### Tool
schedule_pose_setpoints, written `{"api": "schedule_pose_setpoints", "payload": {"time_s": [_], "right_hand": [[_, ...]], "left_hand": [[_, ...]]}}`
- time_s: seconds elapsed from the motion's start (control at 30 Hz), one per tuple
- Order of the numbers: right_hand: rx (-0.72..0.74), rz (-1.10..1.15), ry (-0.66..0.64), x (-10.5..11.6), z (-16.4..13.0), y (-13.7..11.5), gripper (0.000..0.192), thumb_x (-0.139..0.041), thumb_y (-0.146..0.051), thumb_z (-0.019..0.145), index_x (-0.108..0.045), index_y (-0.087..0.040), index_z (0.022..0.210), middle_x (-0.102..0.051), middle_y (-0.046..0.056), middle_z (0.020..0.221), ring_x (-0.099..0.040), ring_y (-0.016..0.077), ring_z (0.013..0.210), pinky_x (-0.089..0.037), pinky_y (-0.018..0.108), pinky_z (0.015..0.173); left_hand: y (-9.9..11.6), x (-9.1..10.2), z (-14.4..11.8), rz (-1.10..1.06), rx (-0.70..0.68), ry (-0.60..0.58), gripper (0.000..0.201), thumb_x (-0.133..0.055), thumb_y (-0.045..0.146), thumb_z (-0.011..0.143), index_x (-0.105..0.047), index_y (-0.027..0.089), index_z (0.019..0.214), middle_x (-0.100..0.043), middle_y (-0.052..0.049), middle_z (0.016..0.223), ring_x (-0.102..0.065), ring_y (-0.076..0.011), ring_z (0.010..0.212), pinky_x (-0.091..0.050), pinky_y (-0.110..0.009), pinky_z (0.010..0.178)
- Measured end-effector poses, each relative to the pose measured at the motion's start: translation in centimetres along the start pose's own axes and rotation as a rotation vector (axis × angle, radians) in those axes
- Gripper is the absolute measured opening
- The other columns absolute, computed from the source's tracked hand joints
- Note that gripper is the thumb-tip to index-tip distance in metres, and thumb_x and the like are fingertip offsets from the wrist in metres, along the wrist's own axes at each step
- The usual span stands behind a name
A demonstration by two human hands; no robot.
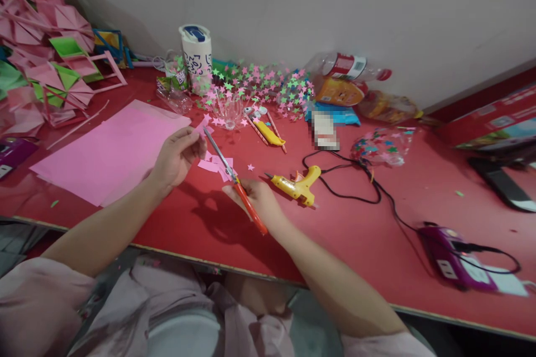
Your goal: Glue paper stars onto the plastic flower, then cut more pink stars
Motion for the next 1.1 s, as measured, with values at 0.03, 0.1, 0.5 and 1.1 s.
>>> {"api": "schedule_pose_setpoints", "payload": {"time_s": [0.03,0.1,0.5,1.1], "right_hand": [[0.007,-0.013,0.011,0.1,0.0,0.0,0.053,-0.057,-0.068,0.072,-0.034,-0.022,0.058,-0.035,-0.007,0.041,-0.033,0.0069,0.036,-0.022,0.023,0.038],[0.015,-0.038,0.021,0.1,0.0,-0.1,0.053,-0.057,-0.068,0.072,-0.033,-0.022,0.058,-0.034,-0.007,0.042,-0.034,0.0072,0.037,-0.022,0.023,0.039],[0.003,-0.079,-0.026,-0.3,0.0,-0.1,0.054,-0.056,-0.069,0.072,-0.034,-0.022,0.058,-0.034,-0.006,0.043,-0.033,0.0082,0.04,-0.022,0.023,0.041],[-0.027,-0.074,-0.084,-0.5,-0.2,0.2,0.05,-0.052,-0.068,0.075,-0.046,-0.02,0.063,-0.038,-0.006,0.045,-0.035,0.0078,0.039,-0.024,0.023,0.041]], "left_hand": [[-0.3,-0.2,0.0,0.0,0.018,-0.013,0.015,-0.067,0.027,0.074,-0.061,0.016,0.066,-0.06,0.003,0.059,-0.053,-0.0054,0.05,-0.044,-0.019,0.05],[-0.6,-0.4,-0.1,0.008,0.03,-0.033,0.014,-0.068,0.028,0.073,-0.062,0.017,0.07,-0.061,0.002,0.06,-0.055,-0.006,0.051,-0.046,-0.02,0.051],[1.2,1.0,0.1,0.095,-0.099,0.082,0.013,-0.059,0.023,0.078,-0.054,0.018,0.067,-0.056,0.004,0.059,-0.05,-0.0049,0.051,-0.043,-0.019,0.053],[2.0,0.5,0.1,0.257,-0.214,-0.008,0.011,-0.054,0.023,0.082,-0.06,0.018,0.075,-0.053,0.003,0.062,-0.05,-0.0059,0.053,-0.042,-0.02,0.053]]}}
Point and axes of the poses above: each hand's wrist, its own z-axis towards the middle knuckle, its own x-axis out of the back of the hand, y = z × x, the point moved 9 cm from there along z, towards the middle knuckle
